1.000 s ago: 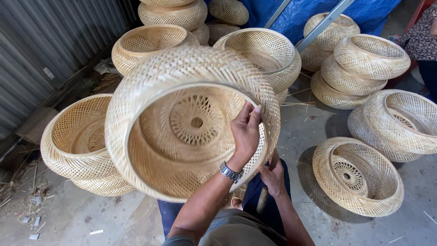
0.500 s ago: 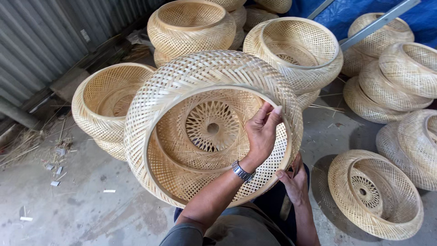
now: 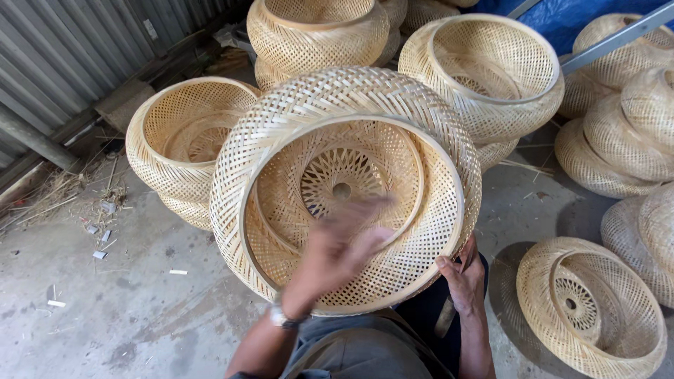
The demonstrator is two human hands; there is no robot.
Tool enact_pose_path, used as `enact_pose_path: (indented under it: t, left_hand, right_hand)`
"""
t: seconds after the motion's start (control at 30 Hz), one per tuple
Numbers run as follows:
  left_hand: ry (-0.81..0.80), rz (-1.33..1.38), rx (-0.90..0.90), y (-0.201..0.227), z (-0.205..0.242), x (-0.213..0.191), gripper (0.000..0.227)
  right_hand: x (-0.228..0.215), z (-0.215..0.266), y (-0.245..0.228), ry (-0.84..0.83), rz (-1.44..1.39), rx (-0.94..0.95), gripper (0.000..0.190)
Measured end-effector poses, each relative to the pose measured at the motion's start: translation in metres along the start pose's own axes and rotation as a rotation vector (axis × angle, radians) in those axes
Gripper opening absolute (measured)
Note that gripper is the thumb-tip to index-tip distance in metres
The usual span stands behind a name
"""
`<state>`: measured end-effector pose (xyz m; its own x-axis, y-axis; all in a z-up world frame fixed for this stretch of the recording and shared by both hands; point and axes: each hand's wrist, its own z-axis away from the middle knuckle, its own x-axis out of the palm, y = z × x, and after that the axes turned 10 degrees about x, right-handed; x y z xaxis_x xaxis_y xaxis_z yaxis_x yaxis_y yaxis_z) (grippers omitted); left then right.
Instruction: The person holds a woven bamboo basket and uses a small knife to trim and smooth the rim and edges. They rotate the basket to access different sections, scraping away excess material and refining the weave pattern.
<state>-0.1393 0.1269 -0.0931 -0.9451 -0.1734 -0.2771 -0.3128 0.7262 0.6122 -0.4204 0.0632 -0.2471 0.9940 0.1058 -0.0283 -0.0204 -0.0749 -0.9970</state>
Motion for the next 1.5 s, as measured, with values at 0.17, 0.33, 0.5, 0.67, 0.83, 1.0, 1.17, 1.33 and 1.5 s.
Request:
enact_pose_path:
  t: [0.17,0.33,0.5,0.67,0.83,1.0,1.17,1.33,1.5]
  left_hand:
    - [0.528,-0.518,-0.039,-0.052,0.039,-0.119,0.064]
    - [0.574,0.021,-0.564,-0.125,0.109,-0.163,0.09]
    - [0.895,0.434,-0.787,-0.167,0.165,-0.144,0.093]
    - [0.769,0.62,-0.542,-0.202,0.161,-0.12,0.081]
    - [0.713,0.785,-0.546,-0.239,0.151,-0.077,0.082]
    - [0.621,0.99,-0.579,-0.279,0.144,-0.033,0.092]
    - [0.541,1.019,-0.598,-0.309,0.138,-0.002,0.101]
    - [0.51,1.099,-0.637,-0.327,0.143,0.016,0.108]
    - [0.376,1.016,-0.635,-0.328,0.142,0.023,0.111]
  right_hand:
    - [0.003,0.001,0.002,0.014,-0.05,0.029,0.098]
    - [0.002,0.002,0.007,-0.007,-0.093,0.004,0.096]
    - [-0.003,0.001,0.004,0.046,-0.039,0.007,0.094]
    - [-0.023,0.004,-0.031,0.077,0.043,-0.104,0.086]
    - [-0.042,0.02,-0.082,0.261,0.159,-0.059,0.093]
    - [-0.054,0.033,-0.11,0.38,0.178,-0.042,0.096]
    - [-0.067,0.04,-0.103,0.464,0.174,-0.054,0.102]
    - [-0.082,0.048,-0.091,0.53,0.198,-0.022,0.102]
    - [-0.093,0.051,-0.082,0.541,0.178,-0.044,0.097]
